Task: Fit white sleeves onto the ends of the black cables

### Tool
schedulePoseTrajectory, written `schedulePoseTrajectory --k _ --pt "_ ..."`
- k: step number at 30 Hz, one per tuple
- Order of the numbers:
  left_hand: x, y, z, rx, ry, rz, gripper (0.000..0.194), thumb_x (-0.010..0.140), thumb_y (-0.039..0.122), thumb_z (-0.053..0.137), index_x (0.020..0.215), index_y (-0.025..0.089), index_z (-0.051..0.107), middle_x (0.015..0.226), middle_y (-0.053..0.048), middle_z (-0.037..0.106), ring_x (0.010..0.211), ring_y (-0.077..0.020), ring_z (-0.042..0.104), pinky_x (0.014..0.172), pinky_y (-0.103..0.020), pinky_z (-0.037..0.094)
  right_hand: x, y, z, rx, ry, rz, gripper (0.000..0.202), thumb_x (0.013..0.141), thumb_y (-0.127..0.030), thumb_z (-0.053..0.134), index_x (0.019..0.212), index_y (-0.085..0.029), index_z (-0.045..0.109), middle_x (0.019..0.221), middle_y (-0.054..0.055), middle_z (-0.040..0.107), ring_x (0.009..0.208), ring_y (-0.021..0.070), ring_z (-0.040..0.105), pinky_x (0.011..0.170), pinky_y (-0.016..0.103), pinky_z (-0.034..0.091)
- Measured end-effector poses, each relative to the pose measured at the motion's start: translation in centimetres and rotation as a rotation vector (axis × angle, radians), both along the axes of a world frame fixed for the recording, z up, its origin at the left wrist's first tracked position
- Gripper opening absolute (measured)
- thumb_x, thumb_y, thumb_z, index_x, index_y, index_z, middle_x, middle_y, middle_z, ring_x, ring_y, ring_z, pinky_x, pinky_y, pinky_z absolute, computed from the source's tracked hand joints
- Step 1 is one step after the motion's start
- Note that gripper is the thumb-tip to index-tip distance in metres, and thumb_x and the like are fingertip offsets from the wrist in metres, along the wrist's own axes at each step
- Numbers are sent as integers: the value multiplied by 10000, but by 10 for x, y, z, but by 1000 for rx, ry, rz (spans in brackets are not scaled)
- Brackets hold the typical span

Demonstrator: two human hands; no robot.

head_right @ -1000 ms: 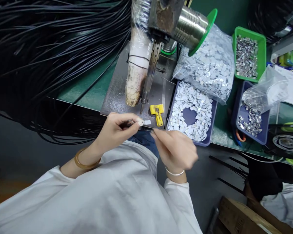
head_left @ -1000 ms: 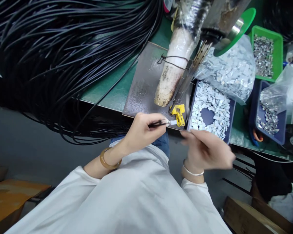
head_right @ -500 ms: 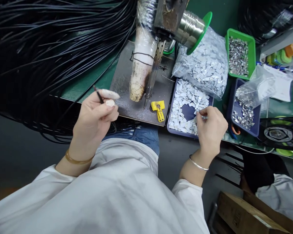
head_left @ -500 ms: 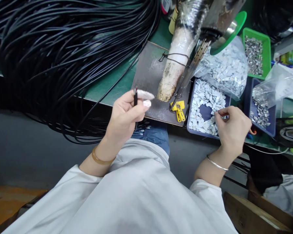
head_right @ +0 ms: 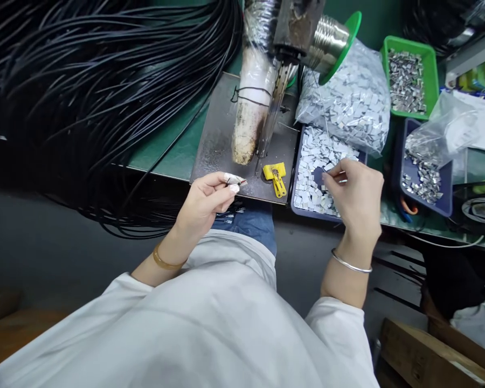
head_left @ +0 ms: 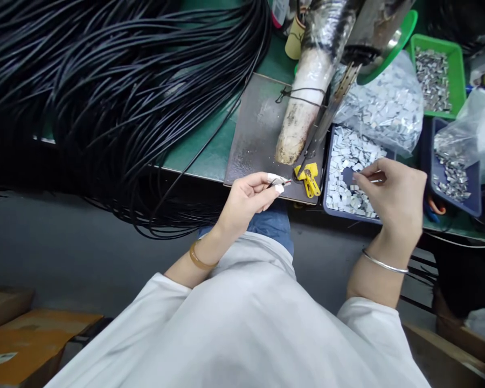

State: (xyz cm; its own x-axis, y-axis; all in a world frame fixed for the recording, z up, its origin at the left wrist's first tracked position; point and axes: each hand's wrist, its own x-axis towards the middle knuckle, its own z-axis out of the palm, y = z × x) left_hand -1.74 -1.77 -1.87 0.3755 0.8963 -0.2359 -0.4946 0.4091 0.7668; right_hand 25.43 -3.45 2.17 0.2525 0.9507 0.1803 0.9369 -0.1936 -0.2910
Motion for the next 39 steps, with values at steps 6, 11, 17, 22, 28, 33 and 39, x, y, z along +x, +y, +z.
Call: schedulePoseTrajectory --k 6,11,17,22,28,33,39 --pt "2 -3 -4 85 55 -64 118 755 259 808 796 149 792 498 51 521 437 -28 386 423 -172 265 -25 -11 -13 255 123 57 113 822 -244 653 725 -211 607 731 -19 652 634 125 602 624 262 474" --pt "4 -3 -4 129 159 -77 94 683 221 840 732 155 795 677 -21 720 547 -62 537 497 -177 395 -11 -5 -26 108 3 28 117 799 -213 622 699 -217 562 689 -23 602 668 150 570 694 305 436" --pt "11 -1 -3 159 270 5 152 651 227 853 680 137 734 572 11 635 525 -69 530 504 -181 428 0 -17 -21 8 0 30 121 804 -209 598 692 -214 552 710 -16 617 659 143 590 666 290 430" --pt "17 -1 -1 124 193 -26 171 705 253 828 739 133 710 493 46 532 434 -47 435 417 -168 333 -30 -27 -20 401 190 -33 140 839 -191 658 723 -215 582 745 -14 631 632 126 588 598 284 459" --pt "19 -3 6 162 170 -21 194 729 240 818 714 140 652 520 54 532 454 -41 444 437 -156 355 -101 -38 -26 623 567 144 95 857 -173 716 861 -261 682 918 6 721 868 178 721 756 368 622" --pt "19 -3 6 245 194 3 154 755 232 803 728 142 682 596 37 597 512 -41 487 484 -156 390 -116 -38 -35 531 830 197 73 889 -195 684 901 -266 678 969 15 728 905 173 731 741 352 656" --pt "18 -4 -3 280 173 3 144 775 268 812 765 147 735 711 -12 709 584 -63 582 551 -167 471 -110 -37 -34 450 968 190 47 906 -223 666 882 -238 628 986 15 720 854 156 757 775 331 665"
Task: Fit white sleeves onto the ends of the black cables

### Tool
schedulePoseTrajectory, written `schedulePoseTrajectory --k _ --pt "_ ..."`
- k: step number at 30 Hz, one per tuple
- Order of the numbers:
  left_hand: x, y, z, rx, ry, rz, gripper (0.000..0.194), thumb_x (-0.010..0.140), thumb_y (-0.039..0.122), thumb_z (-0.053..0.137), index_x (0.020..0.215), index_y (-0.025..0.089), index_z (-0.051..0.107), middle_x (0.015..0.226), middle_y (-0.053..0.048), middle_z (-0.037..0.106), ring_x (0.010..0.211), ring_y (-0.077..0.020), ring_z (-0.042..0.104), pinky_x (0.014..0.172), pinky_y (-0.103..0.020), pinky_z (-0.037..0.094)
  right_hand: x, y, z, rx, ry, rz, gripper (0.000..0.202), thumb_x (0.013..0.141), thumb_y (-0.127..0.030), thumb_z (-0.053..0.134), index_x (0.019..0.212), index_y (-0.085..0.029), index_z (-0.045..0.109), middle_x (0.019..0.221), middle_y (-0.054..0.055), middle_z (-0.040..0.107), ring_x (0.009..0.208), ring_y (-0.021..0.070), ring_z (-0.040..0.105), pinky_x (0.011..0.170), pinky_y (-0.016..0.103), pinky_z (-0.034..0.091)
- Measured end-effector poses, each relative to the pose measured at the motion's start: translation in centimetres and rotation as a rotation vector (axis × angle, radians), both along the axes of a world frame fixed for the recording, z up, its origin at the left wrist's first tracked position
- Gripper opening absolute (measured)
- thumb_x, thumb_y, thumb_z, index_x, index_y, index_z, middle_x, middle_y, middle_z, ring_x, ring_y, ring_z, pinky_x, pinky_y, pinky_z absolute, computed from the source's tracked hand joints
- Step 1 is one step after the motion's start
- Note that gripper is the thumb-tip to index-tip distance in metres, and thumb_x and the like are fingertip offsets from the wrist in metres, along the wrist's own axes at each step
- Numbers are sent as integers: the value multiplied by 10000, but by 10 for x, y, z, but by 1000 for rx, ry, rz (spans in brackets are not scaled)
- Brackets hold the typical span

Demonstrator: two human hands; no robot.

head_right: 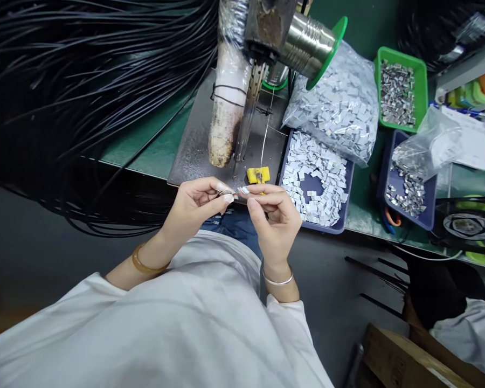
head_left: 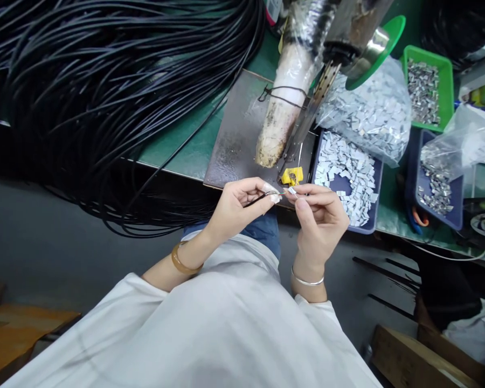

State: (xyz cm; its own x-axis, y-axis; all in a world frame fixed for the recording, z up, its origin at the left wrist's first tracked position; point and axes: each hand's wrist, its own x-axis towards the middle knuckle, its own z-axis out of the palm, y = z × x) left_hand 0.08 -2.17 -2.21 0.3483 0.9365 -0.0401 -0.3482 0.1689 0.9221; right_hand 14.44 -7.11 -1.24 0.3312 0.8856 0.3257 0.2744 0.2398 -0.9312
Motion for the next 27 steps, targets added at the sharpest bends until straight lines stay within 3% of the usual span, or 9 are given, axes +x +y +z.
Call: schedulePoseTrajectory --k 5,10,14,19,27 --pt "-1 -2 -4 -11 3 -12 146 749 265 838 786 153 752 744 -28 736 608 -83 617 586 -186 512 1 1 1 -33 0 17 52 904 -236 671 877 -236 627 993 12 722 865 154 761 773 316 662" --pt "-2 -1 1 -67 15 -86 126 713 197 842 726 134 734 619 7 663 528 -63 558 526 -168 470 2 1 3 -27 -23 69 48 888 -220 695 865 -244 660 953 0 730 843 144 749 727 288 650" --pt "-3 0 4 -43 60 -15 140 736 223 821 720 139 711 624 13 652 517 -55 523 511 -166 443 6 2 3 -17 -101 -44 37 900 -239 679 863 -247 682 961 15 721 871 166 740 781 353 662" --pt "-2 -4 3 29 159 12 139 736 238 804 710 139 709 681 -20 699 601 -94 598 569 -187 488 6 2 -2 -96 -127 79 6 869 -259 719 869 -255 715 989 19 722 895 167 734 763 330 654" --pt "2 -3 2 -1 61 55 58 743 207 772 738 151 757 731 -25 757 660 -108 662 658 -205 546 0 1 -3 -12 -136 -6 42 896 -232 668 858 -248 664 1011 26 716 913 180 737 794 368 644"
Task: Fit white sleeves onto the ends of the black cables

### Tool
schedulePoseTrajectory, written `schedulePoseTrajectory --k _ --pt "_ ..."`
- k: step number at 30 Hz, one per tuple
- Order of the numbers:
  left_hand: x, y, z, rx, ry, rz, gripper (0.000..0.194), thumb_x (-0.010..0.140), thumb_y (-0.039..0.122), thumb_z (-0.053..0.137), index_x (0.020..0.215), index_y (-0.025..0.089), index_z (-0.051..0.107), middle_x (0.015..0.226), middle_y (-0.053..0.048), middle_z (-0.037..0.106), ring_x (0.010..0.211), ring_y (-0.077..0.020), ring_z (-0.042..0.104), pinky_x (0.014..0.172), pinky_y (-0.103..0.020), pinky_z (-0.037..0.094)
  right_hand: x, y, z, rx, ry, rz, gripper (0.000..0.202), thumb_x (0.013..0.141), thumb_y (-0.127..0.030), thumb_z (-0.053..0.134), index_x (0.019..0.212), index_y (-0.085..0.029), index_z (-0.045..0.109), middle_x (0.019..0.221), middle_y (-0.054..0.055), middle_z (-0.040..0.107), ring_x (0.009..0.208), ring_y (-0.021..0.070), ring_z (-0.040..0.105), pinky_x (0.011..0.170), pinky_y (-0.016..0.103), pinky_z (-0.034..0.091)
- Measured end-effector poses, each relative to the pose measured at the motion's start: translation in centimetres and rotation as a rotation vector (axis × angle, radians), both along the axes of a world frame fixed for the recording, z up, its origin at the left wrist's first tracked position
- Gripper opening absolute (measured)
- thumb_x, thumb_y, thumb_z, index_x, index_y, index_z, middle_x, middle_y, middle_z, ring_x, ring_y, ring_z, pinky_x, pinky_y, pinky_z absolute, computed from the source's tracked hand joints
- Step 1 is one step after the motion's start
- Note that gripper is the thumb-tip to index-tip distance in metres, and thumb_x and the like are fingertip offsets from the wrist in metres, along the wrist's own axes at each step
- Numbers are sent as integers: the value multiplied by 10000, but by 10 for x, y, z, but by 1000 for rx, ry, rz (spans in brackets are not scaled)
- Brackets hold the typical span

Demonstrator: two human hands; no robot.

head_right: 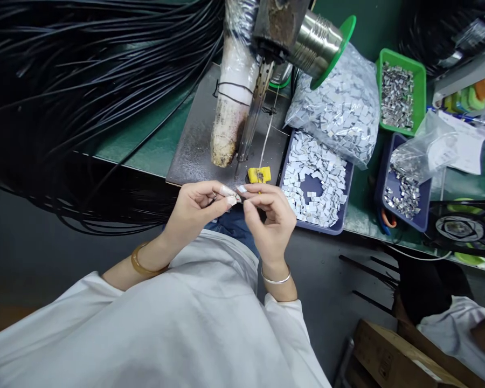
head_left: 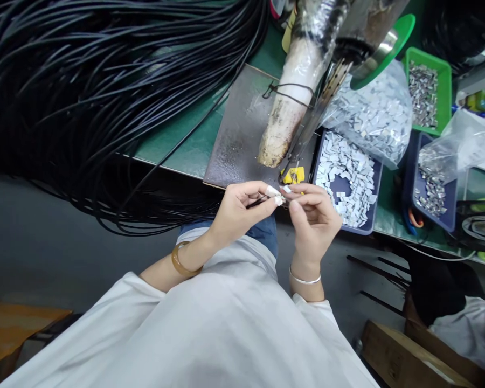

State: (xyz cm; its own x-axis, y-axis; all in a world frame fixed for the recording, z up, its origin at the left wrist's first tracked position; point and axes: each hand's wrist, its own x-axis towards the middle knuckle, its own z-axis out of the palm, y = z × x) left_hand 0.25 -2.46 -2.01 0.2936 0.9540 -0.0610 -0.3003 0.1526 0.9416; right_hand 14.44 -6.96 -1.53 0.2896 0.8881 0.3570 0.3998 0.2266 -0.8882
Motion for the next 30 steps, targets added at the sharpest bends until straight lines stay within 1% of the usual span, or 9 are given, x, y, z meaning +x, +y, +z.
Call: schedulePoseTrajectory --k 2,4,8,11,15,20,25,27,30 --pt "-1 3 1 -8 14 32 44 735 197 772 721 158 759 717 -17 753 647 -102 651 648 -203 534 1 0 2 66 -6 -80 59 909 -212 647 874 -257 662 993 22 719 885 183 741 773 380 641" --pt "-2 6 2 -19 41 46 44 717 193 773 694 160 756 704 -16 747 647 -106 647 641 -208 526 1 -2 4 161 -129 -140 105 908 -188 644 917 -286 681 976 12 734 890 193 739 774 400 634" --pt "-3 9 5 -23 46 23 33 704 167 759 677 155 743 638 5 704 578 -88 593 573 -197 480 -2 -5 2 303 -387 -55 221 879 -156 679 1022 -323 691 979 -8 768 871 191 744 773 391 629" --pt "-3 9 5 2 11 16 39 722 141 739 686 153 747 608 24 684 539 -67 562 552 -181 459 -4 -4 -2 262 -315 -38 189 905 -152 636 1019 -298 672 981 8 768 890 193 750 768 385 638" --pt "-3 9 1 12 -20 18 47 736 139 741 732 153 785 681 3 743 603 -79 626 608 -175 499 -1 2 -7 182 -110 -21 108 910 -152 638 965 -245 642 986 31 758 912 182 751 761 354 646" --pt "-1 11 -2 2 -14 31 29 713 151 761 726 151 787 738 -16 768 661 -101 660 649 -184 524 1 6 -10 293 -327 -4 175 847 -76 699 934 -222 656 1000 30 780 925 159 753 817 318 636" --pt "1 14 3 42 29 67 48 717 145 730 678 134 758 620 7 682 558 -66 547 548 -164 441 3 8 -13 377 -509 -18 224 805 -50 740 929 -207 638 1010 46 795 890 152 769 799 276 645" --pt "1 15 4 70 66 86 59 713 148 716 667 131 749 571 21 624 514 -53 473 495 -162 378 3 9 -15 380 -511 -12 223 817 -57 729 940 -213 629 1053 49 792 898 159 773 791 287 659" --pt "2 17 5 95 162 126 78 718 169 697 674 126 746 534 31 553 489 -47 392 459 -171 313 3 11 -17 332 -407 29 205 863 -67 674 985 -220 615 1217 78 750 970 183 773 793 335 686"
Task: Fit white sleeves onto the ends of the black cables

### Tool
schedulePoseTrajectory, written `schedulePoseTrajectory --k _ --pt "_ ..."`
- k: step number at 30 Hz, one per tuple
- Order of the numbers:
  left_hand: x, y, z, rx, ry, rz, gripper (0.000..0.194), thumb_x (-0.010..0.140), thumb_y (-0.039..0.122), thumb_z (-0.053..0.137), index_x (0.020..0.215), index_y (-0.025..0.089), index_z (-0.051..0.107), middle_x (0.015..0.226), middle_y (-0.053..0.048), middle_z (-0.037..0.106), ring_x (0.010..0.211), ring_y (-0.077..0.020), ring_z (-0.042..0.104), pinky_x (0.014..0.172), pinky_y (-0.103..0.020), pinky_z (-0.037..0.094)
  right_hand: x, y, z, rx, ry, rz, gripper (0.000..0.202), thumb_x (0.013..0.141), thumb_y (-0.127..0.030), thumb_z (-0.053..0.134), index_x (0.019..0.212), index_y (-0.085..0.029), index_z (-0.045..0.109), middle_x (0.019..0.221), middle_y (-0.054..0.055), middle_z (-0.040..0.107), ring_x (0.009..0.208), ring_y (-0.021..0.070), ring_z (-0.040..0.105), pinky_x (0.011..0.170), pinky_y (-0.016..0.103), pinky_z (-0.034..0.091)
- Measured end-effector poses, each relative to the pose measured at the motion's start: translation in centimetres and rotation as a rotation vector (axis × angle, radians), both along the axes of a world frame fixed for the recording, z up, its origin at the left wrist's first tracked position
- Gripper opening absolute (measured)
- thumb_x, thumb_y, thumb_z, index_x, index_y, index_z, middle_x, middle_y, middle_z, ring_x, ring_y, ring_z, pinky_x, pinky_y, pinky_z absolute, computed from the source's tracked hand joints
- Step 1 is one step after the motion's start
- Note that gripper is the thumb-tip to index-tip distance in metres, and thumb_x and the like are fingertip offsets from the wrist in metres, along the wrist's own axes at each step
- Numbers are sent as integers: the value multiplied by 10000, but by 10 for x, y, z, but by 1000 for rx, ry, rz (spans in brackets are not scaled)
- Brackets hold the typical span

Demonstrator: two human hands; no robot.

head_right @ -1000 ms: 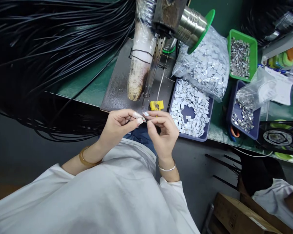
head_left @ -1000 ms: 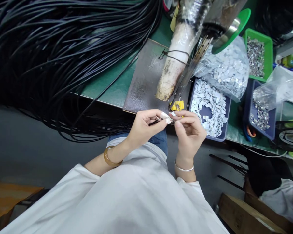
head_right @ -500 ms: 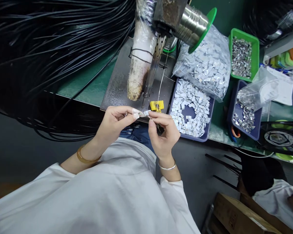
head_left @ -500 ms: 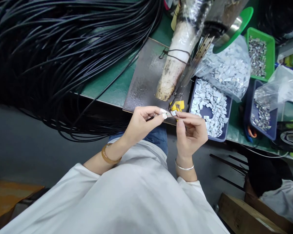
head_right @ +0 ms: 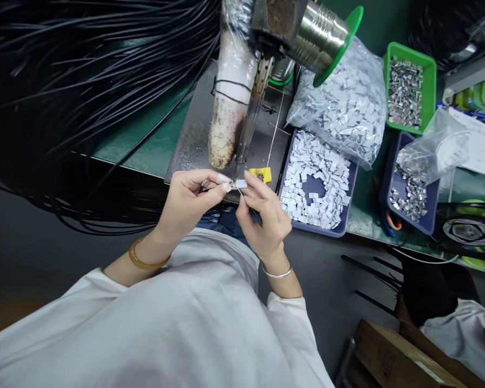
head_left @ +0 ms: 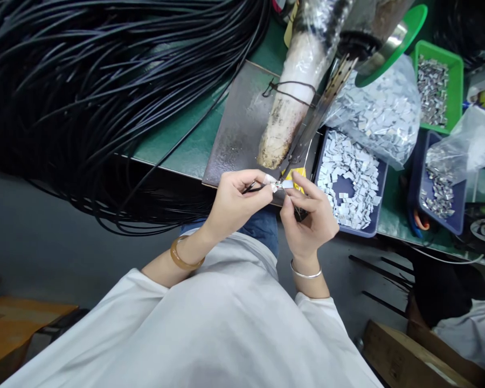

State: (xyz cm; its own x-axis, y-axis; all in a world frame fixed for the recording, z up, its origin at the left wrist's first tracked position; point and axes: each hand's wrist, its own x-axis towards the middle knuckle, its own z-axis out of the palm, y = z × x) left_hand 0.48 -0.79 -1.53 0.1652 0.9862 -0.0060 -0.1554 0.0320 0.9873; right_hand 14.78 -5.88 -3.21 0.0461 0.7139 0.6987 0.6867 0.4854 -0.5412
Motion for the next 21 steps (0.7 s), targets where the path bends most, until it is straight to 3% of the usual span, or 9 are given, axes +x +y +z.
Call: schedulePoseTrajectory --k 11,15,21 --pt "0 3 6 32 77 37 105 727 183 674 647 125 710 524 37 462 498 -53 349 453 -182 275 -3 3 9 -77 69 32 186 874 -76 666 984 -225 645 1262 72 729 1125 225 738 863 390 703" --pt "-2 4 6 5 56 0 113 721 165 666 618 127 689 503 54 394 494 -46 308 459 -178 260 -3 0 7 -132 177 71 152 881 -92 660 958 -218 619 1260 82 733 1055 205 761 840 370 705" --pt "-3 2 5 -16 64 -22 101 719 180 677 641 125 711 507 46 422 500 -51 327 458 -181 266 -1 0 4 -142 247 77 168 870 -77 670 961 -212 629 1210 73 755 1052 194 760 839 347 697"
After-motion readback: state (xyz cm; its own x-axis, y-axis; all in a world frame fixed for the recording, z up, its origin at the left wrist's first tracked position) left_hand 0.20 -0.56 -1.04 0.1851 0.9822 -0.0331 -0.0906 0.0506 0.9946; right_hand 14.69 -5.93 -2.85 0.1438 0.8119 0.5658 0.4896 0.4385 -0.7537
